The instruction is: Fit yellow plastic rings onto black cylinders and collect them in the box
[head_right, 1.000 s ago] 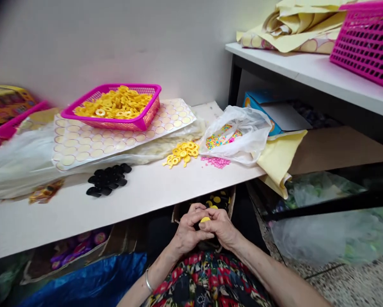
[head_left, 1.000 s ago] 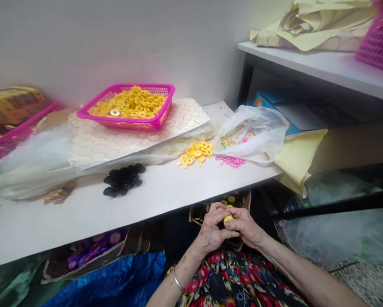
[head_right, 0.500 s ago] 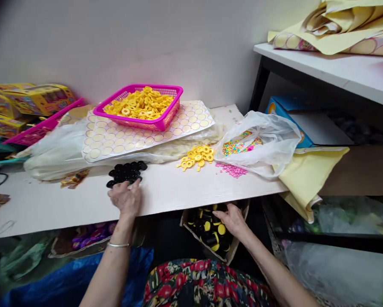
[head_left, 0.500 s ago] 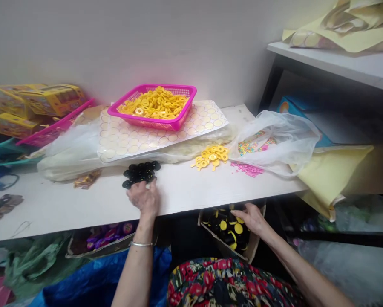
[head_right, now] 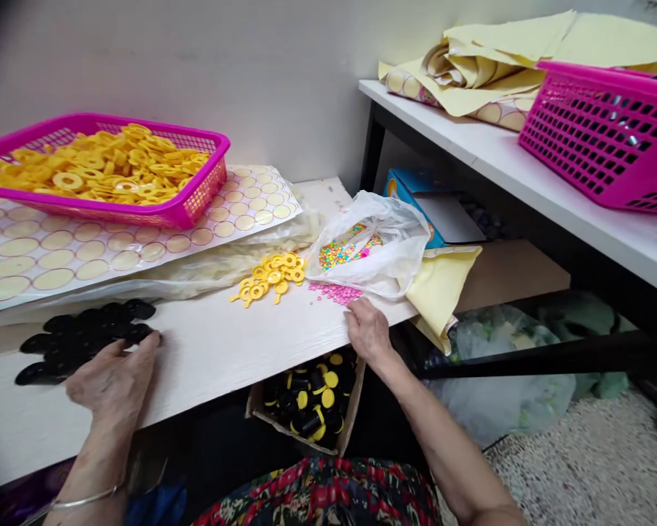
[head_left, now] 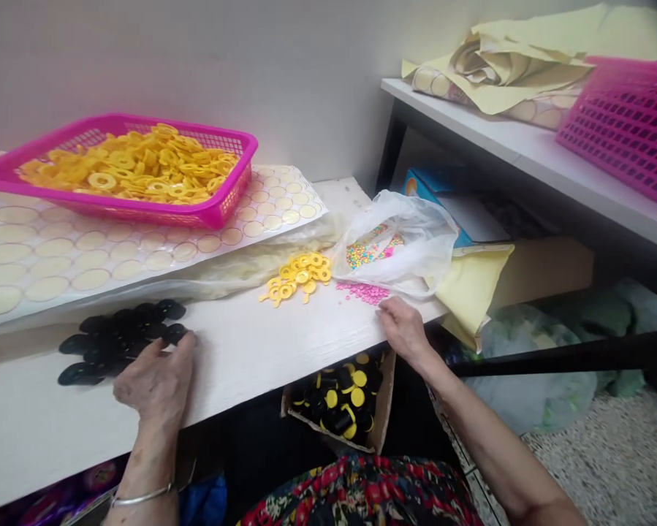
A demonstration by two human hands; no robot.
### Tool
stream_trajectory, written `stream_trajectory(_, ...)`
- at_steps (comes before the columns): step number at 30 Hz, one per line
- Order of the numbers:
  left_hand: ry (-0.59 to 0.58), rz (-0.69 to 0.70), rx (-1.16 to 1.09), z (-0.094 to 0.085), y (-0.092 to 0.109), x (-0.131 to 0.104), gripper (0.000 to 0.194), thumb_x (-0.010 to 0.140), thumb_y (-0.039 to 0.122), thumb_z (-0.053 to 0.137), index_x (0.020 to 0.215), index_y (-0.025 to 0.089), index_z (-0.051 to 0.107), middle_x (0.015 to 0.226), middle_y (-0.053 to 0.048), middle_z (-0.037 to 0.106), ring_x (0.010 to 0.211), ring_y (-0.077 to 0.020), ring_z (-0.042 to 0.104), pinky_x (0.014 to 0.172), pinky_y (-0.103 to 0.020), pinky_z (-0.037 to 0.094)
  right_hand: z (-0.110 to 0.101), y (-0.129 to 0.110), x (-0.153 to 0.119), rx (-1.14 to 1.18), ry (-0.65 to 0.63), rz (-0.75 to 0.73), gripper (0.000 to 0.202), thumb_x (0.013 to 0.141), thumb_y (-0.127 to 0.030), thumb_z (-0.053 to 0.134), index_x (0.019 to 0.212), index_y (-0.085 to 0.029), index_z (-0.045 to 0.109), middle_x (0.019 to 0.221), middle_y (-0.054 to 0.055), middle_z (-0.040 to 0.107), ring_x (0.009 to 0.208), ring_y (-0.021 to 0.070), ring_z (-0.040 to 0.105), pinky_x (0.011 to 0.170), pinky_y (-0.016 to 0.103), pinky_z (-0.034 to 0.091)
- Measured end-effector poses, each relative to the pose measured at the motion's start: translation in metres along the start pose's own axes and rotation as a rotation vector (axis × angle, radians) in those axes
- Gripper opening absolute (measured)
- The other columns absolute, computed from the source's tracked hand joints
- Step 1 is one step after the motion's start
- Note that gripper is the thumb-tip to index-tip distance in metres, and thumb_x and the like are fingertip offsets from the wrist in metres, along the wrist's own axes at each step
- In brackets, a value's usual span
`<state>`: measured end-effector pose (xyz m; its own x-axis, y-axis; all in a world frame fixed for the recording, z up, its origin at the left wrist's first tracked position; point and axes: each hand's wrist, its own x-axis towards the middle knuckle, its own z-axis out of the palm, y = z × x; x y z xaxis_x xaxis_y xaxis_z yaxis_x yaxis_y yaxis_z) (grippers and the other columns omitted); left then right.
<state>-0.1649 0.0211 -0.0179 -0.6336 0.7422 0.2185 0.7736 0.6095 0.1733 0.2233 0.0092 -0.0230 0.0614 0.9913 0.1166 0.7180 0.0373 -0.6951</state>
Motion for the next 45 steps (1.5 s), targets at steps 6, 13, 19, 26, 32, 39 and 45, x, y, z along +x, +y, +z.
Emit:
stream_trajectory(6, -0.320, 0.252, -0.383, 0.002, 0.040, -0.055, 0.036, 0.066, 0.054, 0.057, 0.075, 0.021, 0.066, 0.053, 0.005, 0.055, 0.055, -0.0115, 0.051, 0.057, -0.022, 0.035, 0.026, 0.001, 0.035, -0.313, -0.066, -0.181, 0.021, 0.084, -0.018, 0.044, 0.080, -0.019, 0.064, 0.084, 0.005, 0.056, 0.085, 0.0177, 0.048, 0.075, 0.028, 0.036)
stream_trajectory(13, -0.411, 0.608, -0.498, 0.015, 0.089, -0.094, 0.030, 0.072, 0.045, 0.054, 0.061, 0.019, 0.062, 0.050, 0.003, 0.048, 0.051, -0.0094, 0.044, 0.055, -0.020, 0.035, 0.045, -0.020, 0.049, -0.557, -0.166, -0.233, 0.026, 0.088, -0.019, 0.038, 0.085, -0.016, 0.064, 0.094, 0.010, 0.058, 0.086, 0.0221, 0.042, 0.071, 0.033, 0.032)
stream_trajectory(19, -0.417, 0.603, -0.592, 0.020, 0.100, -0.099, 0.030, 0.066, 0.048, 0.065, 0.075, 0.020, 0.065, 0.058, 0.003, 0.054, 0.056, -0.0104, 0.047, 0.059, -0.022, 0.038, 0.037, -0.033, 0.044, -0.606, -0.309, -0.308, 0.024, 0.084, -0.012, 0.038, 0.089, -0.014, 0.062, 0.100, 0.013, 0.058, 0.091, 0.0238, 0.047, 0.072, 0.034, 0.033)
stream_trajectory(26, -0.415, 0.670, -0.698, 0.030, 0.098, -0.099, 0.029, 0.069, 0.044, 0.067, 0.086, 0.020, 0.066, 0.070, 0.000, 0.060, 0.066, -0.0126, 0.051, 0.064, -0.024, 0.041, 0.034, -0.047, 0.034, -0.574, -0.653, -0.154, 0.021, 0.084, -0.019, 0.041, 0.093, -0.016, 0.059, 0.088, 0.010, 0.062, 0.076, 0.0198, 0.059, 0.061, 0.028, 0.034)
stream_trajectory(32, -0.455, 0.631, -0.834, 0.034, 0.099, -0.098, 0.043, 0.064, 0.045, 0.072, 0.096, 0.019, 0.063, 0.076, 0.000, 0.059, 0.069, -0.0124, 0.053, 0.064, -0.024, 0.041, 0.031, -0.045, 0.038, -0.513, -0.591, -0.088, 0.018, 0.085, -0.020, 0.042, 0.088, -0.015, 0.059, 0.082, 0.008, 0.064, 0.078, 0.0192, 0.059, 0.062, 0.027, 0.034)
stream_trajectory(39, -0.558, 0.596, -0.790, 0.025, 0.106, -0.096, 0.036, 0.061, 0.044, 0.074, 0.090, 0.023, 0.066, 0.079, 0.003, 0.059, 0.067, -0.0103, 0.052, 0.060, -0.022, 0.038, 0.029, -0.037, 0.025, -0.408, -0.466, -0.101, 0.015, 0.086, -0.022, 0.045, 0.087, -0.017, 0.059, 0.088, 0.006, 0.060, 0.080, 0.0160, 0.054, 0.066, 0.025, 0.034)
stream_trajectory(45, -0.559, 0.571, -0.708, 0.020, 0.109, -0.097, 0.029, 0.063, 0.045, 0.071, 0.082, 0.024, 0.067, 0.077, 0.004, 0.060, 0.067, -0.0104, 0.053, 0.058, -0.022, 0.037, 0.038, -0.039, 0.014, -0.443, -0.364, -0.217, 0.018, 0.088, -0.018, 0.039, 0.084, -0.018, 0.056, 0.085, 0.005, 0.056, 0.074, 0.0152, 0.052, 0.062, 0.025, 0.034)
